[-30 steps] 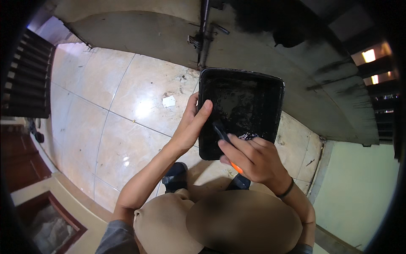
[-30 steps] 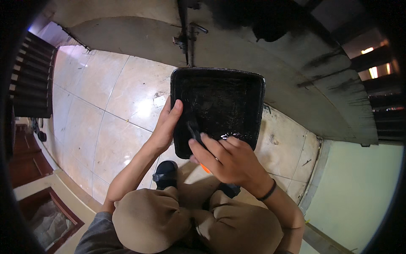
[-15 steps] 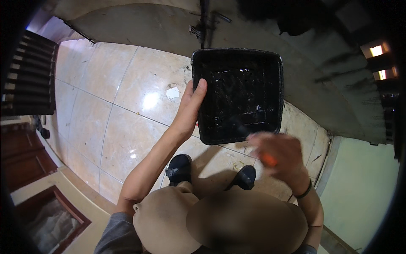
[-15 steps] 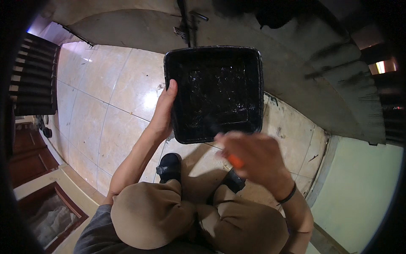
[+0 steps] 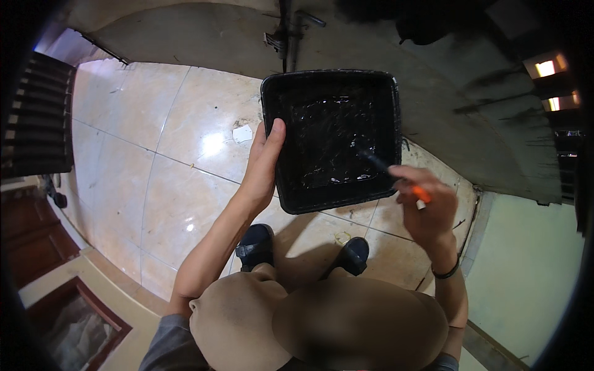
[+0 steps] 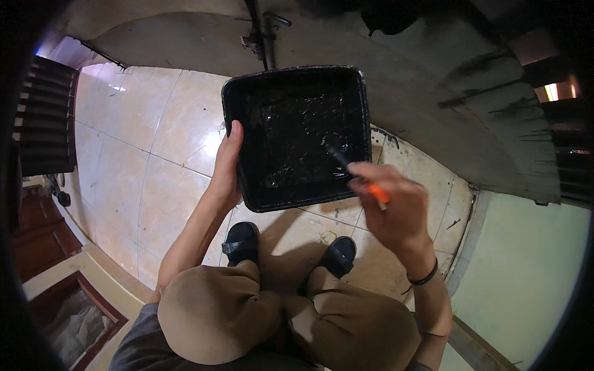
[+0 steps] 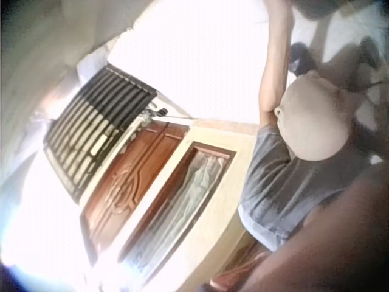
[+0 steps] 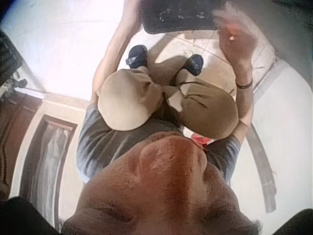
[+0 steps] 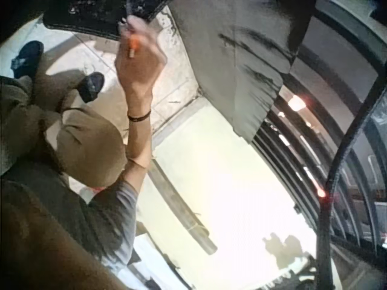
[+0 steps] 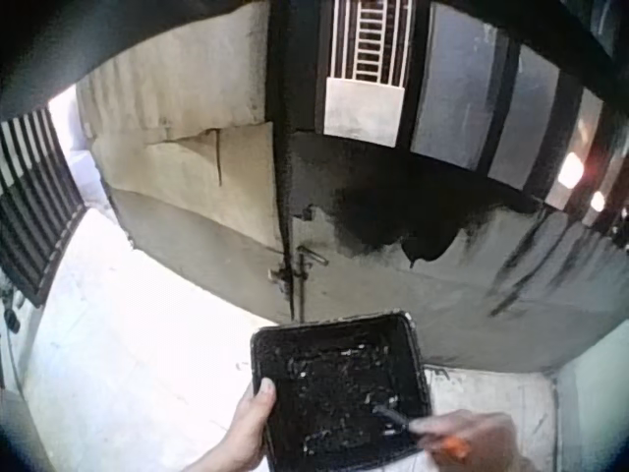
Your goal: The person paints the lower panel of a metal gate using a brush dipped into a black container of paint.
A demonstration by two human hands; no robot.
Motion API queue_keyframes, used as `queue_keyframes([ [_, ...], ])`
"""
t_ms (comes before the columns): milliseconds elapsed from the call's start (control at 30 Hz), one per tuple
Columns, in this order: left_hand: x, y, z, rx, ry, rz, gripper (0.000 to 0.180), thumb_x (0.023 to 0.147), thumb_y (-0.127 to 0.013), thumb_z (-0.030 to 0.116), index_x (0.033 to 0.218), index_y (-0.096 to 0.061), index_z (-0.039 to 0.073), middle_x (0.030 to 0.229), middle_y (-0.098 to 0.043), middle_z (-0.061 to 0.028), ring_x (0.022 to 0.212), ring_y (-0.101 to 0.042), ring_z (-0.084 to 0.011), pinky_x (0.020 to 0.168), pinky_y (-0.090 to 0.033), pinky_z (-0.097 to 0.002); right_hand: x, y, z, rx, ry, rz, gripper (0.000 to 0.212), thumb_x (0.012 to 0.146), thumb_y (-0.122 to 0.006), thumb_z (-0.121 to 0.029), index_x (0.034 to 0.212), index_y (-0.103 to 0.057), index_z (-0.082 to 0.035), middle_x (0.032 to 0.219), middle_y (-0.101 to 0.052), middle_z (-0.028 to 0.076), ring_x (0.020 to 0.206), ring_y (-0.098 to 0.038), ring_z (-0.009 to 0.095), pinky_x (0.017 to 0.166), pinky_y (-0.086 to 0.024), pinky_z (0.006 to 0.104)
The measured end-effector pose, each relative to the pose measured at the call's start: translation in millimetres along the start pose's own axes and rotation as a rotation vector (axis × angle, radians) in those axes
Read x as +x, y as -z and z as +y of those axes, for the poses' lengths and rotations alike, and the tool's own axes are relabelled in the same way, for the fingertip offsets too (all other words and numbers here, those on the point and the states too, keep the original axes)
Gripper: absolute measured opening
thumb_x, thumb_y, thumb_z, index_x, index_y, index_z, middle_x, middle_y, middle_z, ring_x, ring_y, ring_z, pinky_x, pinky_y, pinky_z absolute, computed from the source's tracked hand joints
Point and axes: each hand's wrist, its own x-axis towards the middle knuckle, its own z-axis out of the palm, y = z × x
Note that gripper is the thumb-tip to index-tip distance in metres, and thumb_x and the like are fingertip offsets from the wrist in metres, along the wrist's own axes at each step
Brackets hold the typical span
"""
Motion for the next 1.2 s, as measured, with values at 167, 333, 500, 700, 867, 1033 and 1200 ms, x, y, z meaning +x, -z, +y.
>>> queue_keyframes([
  [167,-3,-2,3,-0.061,0.001,0.025,0.08,0.104,-0.055,0.064,0.151,-0.041,0.002,0.146,-0.055,-0.0159,0.134,-0.054,-0.0229,0.116,-0.042,-0.0374,-5,-6,-8,-0.093,-0.009,0.149,0.02,0.088,-0.081,-0.007,0.105,-0.07,-0.007,0.105,-0.079,0.007,0.086,-0.077,0.026,0.07,-0.06,0.0334],
  [333,-10,-10,7,0.012,-0.042,0.015,0.081,0.103,-0.058,0.063,0.152,-0.038,0.001,0.145,-0.053,-0.0167,0.135,-0.051,-0.0224,0.118,-0.037,-0.0355,1,-7,-18,-0.154,0.092,0.111,0.03,0.09,-0.08,-0.015,0.119,-0.074,-0.01,0.103,-0.077,0.008,0.084,-0.076,0.025,0.07,-0.06,0.0347],
  [500,-20,-20,13,0.096,-0.097,0.025,0.08,0.103,-0.058,0.063,0.15,-0.039,0.001,0.144,-0.053,-0.0165,0.136,-0.049,-0.0226,0.118,-0.037,-0.0355,33,-11,-4,-0.445,0.17,0.127,0.034,0.088,-0.082,-0.026,0.12,-0.074,-0.016,0.104,-0.076,0.007,0.08,-0.075,0.024,0.067,-0.059,0.0338],
  [700,-16,-11,12,0.041,-0.12,0.042,0.078,0.104,-0.058,0.061,0.151,-0.039,0.001,0.145,-0.053,-0.0156,0.136,-0.049,-0.0226,0.118,-0.036,-0.0359,8,-7,-20,-0.351,0.22,0.129,0.034,0.088,-0.082,-0.016,0.12,-0.072,-0.009,0.104,-0.077,0.007,0.077,-0.073,0.022,0.063,-0.055,0.033],
  [867,-13,-9,6,0.006,-0.132,0.092,0.082,0.104,-0.053,0.065,0.153,-0.039,0.0,0.15,-0.053,-0.0146,0.136,-0.053,-0.0247,0.116,-0.043,-0.0395,-1,-9,-14,-0.263,0.062,0.143,0.017,0.091,-0.078,-0.008,0.107,-0.071,-0.004,0.102,-0.077,0.008,0.078,-0.074,0.024,0.067,-0.057,0.0321],
  [1033,-10,-7,4,-0.022,-0.134,0.102,0.081,0.105,-0.051,0.065,0.153,-0.039,0.001,0.15,-0.053,-0.0141,0.136,-0.054,-0.0242,0.118,-0.042,-0.0384,-13,-14,-16,-0.119,-0.098,0.185,0.016,0.092,-0.076,-0.004,0.107,-0.071,-0.003,0.098,-0.078,0.01,0.07,-0.073,0.023,0.065,-0.057,0.031],
  [1200,-13,-6,1,-0.006,-0.149,0.127,0.081,0.105,-0.051,0.065,0.154,-0.039,0.001,0.15,-0.053,-0.014,0.136,-0.053,-0.0245,0.119,-0.041,-0.0381,-6,-19,-13,-0.106,-0.113,0.228,0.013,0.094,-0.072,-0.002,0.108,-0.072,-0.002,0.093,-0.077,0.011,0.065,-0.071,0.019,0.063,-0.056,0.0288],
])
